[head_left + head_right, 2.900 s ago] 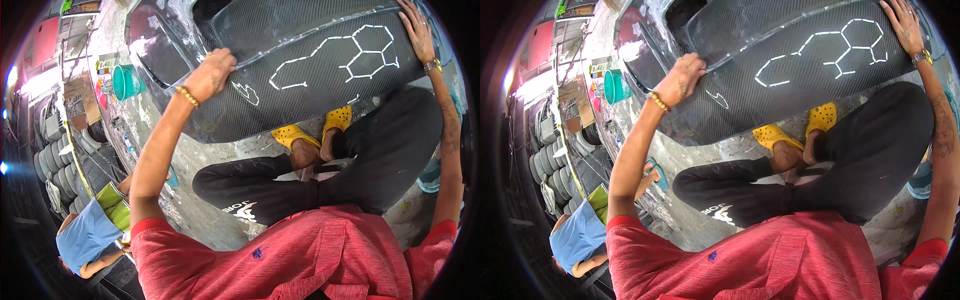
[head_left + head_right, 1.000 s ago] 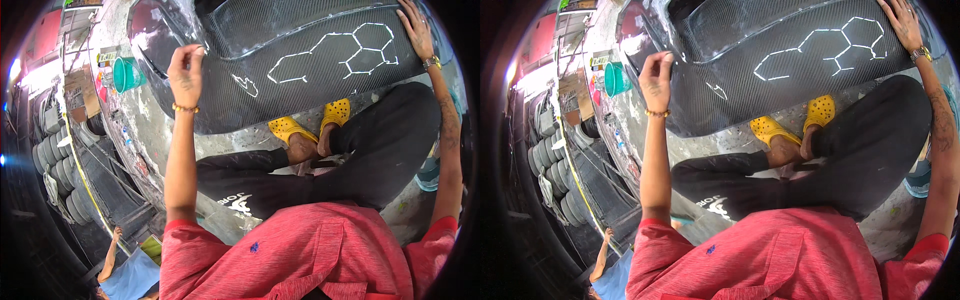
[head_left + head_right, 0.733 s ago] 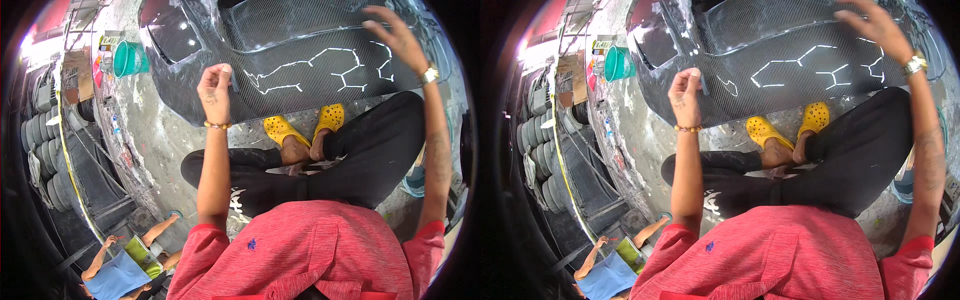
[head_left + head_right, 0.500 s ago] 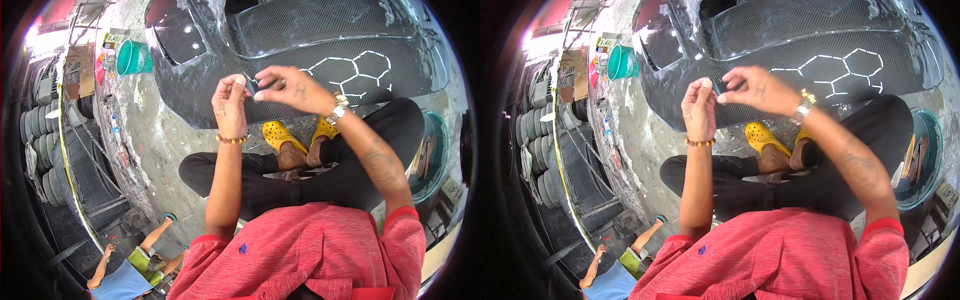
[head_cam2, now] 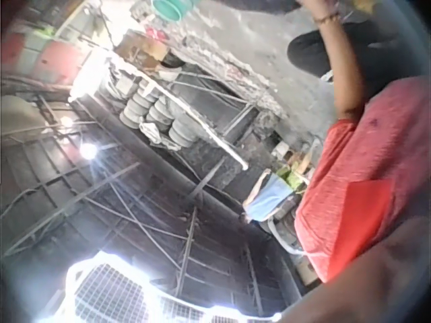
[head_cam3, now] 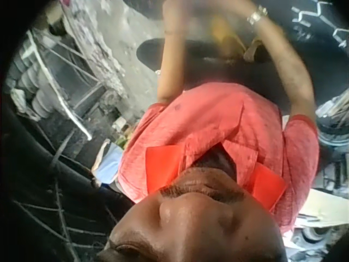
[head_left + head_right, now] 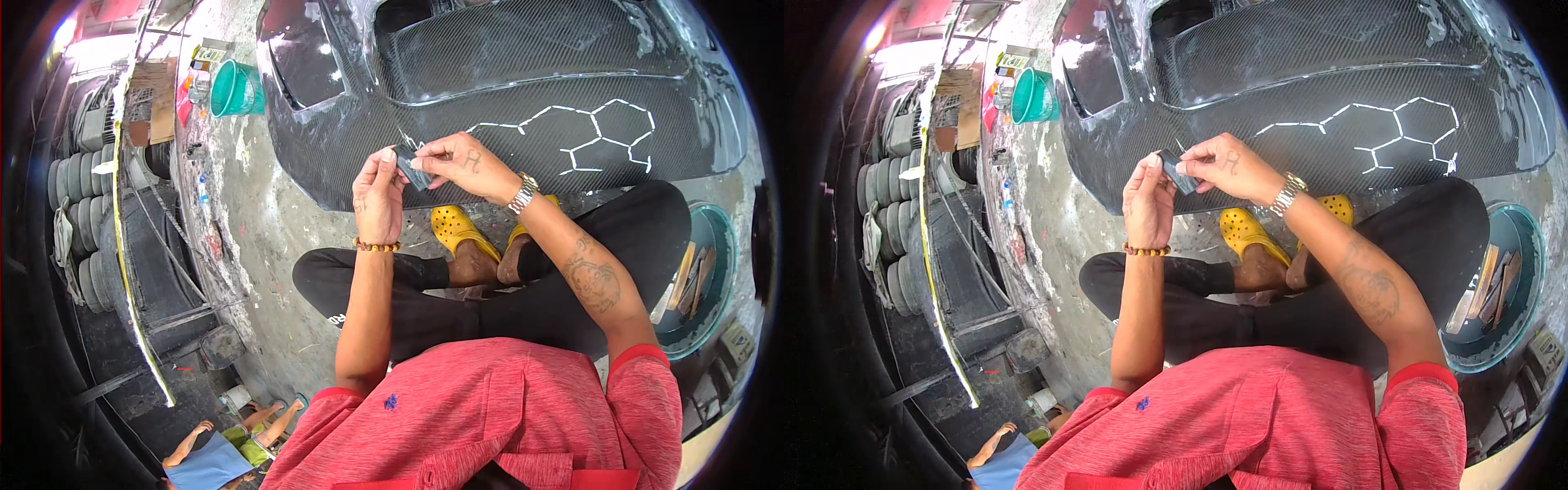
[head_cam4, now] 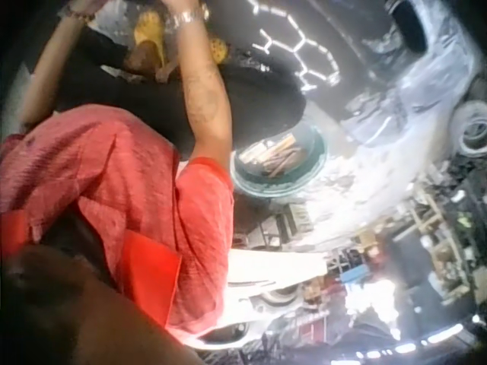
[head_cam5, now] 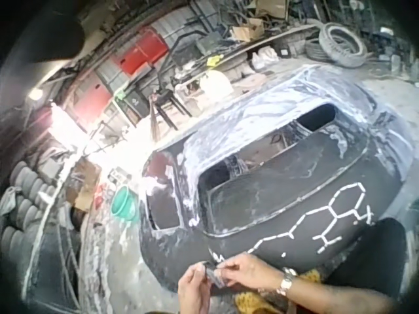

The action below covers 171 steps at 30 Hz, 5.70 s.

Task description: Sand the surface of a carbon fiber car hood.

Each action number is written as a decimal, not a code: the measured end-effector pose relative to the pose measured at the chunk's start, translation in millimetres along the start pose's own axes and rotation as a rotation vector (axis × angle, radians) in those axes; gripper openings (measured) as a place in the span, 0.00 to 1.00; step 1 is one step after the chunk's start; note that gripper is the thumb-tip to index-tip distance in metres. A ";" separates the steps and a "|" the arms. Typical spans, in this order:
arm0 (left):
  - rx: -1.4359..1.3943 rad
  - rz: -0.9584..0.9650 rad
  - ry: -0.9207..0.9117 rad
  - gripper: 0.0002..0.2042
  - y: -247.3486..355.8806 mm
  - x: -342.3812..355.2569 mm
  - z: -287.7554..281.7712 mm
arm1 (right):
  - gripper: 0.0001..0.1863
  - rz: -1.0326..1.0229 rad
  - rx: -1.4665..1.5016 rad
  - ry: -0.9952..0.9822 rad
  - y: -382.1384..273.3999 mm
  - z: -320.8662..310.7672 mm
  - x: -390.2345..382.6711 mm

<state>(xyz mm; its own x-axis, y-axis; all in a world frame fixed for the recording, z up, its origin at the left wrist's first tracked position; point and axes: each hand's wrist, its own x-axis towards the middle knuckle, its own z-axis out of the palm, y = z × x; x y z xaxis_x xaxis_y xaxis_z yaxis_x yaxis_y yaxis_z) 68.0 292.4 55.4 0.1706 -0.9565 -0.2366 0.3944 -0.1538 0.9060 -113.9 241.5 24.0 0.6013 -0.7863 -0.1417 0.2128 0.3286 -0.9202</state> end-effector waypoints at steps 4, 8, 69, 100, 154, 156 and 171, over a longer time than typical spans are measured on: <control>0.161 0.058 -0.023 0.09 3.8 -5.8 2.8 | 0.19 0.034 0.028 0.066 -6.0 3.1 -2.6; 0.242 0.067 0.059 0.08 9.3 -11.0 2.1 | 0.18 0.004 0.061 0.058 -13.7 10.1 -6.6; 1.024 0.511 0.065 0.12 -3.6 -23.8 15.9 | 0.12 -0.164 -0.260 0.228 3.4 7.7 -4.1; 1.227 0.835 -0.391 0.08 56.0 108.7 -5.1 | 0.20 -0.516 -1.362 0.756 -68.5 -105.7 1.0; 1.358 0.683 -1.199 0.03 72.5 201.5 14.8 | 0.31 0.110 -1.588 0.973 -76.7 -167.7 -15.2; 1.409 0.675 -1.204 0.03 68.0 200.5 16.3 | 0.31 0.119 -1.587 0.976 -76.9 -168.0 -14.9; 1.364 0.732 -1.229 0.03 63.7 196.7 21.0 | 0.32 0.108 -1.586 0.970 -73.0 -172.0 -13.8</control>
<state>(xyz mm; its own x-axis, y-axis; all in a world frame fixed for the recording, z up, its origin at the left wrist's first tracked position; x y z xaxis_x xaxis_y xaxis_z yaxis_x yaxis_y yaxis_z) 107.6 89.3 74.0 -0.8936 -0.4480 0.0280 -0.3856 0.7980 0.4631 -270.2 138.4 30.4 -0.1542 -0.9720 0.1774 -0.9621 0.1068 -0.2511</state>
